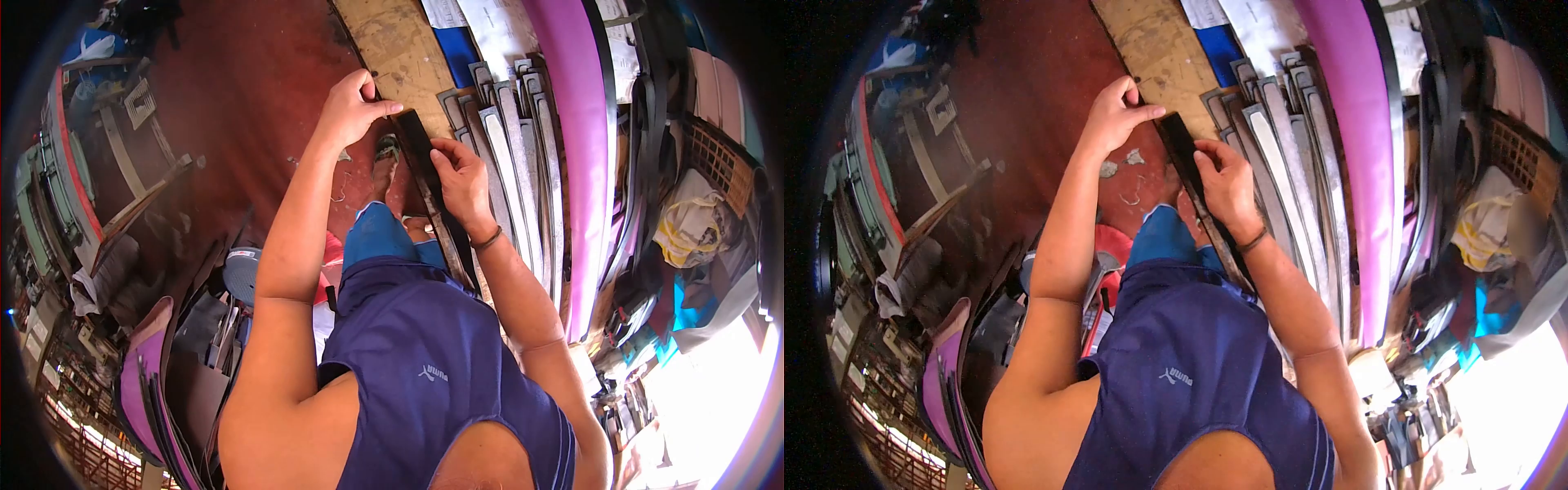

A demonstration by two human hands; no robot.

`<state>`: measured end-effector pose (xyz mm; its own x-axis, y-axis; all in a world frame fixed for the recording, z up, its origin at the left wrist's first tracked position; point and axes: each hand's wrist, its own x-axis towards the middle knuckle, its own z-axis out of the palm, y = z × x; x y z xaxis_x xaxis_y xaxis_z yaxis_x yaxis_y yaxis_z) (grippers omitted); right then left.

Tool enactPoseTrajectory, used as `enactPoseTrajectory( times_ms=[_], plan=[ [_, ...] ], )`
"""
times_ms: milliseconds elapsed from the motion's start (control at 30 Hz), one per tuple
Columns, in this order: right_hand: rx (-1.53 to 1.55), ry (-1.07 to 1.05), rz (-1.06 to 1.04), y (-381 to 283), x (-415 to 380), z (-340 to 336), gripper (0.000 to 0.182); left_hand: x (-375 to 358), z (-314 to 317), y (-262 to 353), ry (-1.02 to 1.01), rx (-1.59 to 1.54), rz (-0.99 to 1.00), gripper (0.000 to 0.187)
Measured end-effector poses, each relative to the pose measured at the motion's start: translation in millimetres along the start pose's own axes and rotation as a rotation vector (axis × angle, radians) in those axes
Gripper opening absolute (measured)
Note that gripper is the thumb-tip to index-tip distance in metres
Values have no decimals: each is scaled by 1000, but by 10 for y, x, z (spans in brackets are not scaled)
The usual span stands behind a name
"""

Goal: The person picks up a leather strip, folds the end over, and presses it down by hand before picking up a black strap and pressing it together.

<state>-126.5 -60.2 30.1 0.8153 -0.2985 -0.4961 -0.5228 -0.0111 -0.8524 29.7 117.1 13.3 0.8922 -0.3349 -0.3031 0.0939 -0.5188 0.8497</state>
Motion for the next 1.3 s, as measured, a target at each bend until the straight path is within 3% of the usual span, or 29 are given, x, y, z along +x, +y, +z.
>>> enactPoseTrajectory(
  times_ms=[500, 800, 1300],
  plan=[
    [-77, 25, -24, -24, -7, -4, 25, 6, 25, 77, -4, 76, -29, 52],
    [-77, 28, -30, 15, 12, -4, 25, 32, -80, 219, -143, 231, -86, 60],
    [-139, -14, 9, -96, 6, -35, 25, -19, -22, 414, -82, 405, -92, 60]
  ],
)
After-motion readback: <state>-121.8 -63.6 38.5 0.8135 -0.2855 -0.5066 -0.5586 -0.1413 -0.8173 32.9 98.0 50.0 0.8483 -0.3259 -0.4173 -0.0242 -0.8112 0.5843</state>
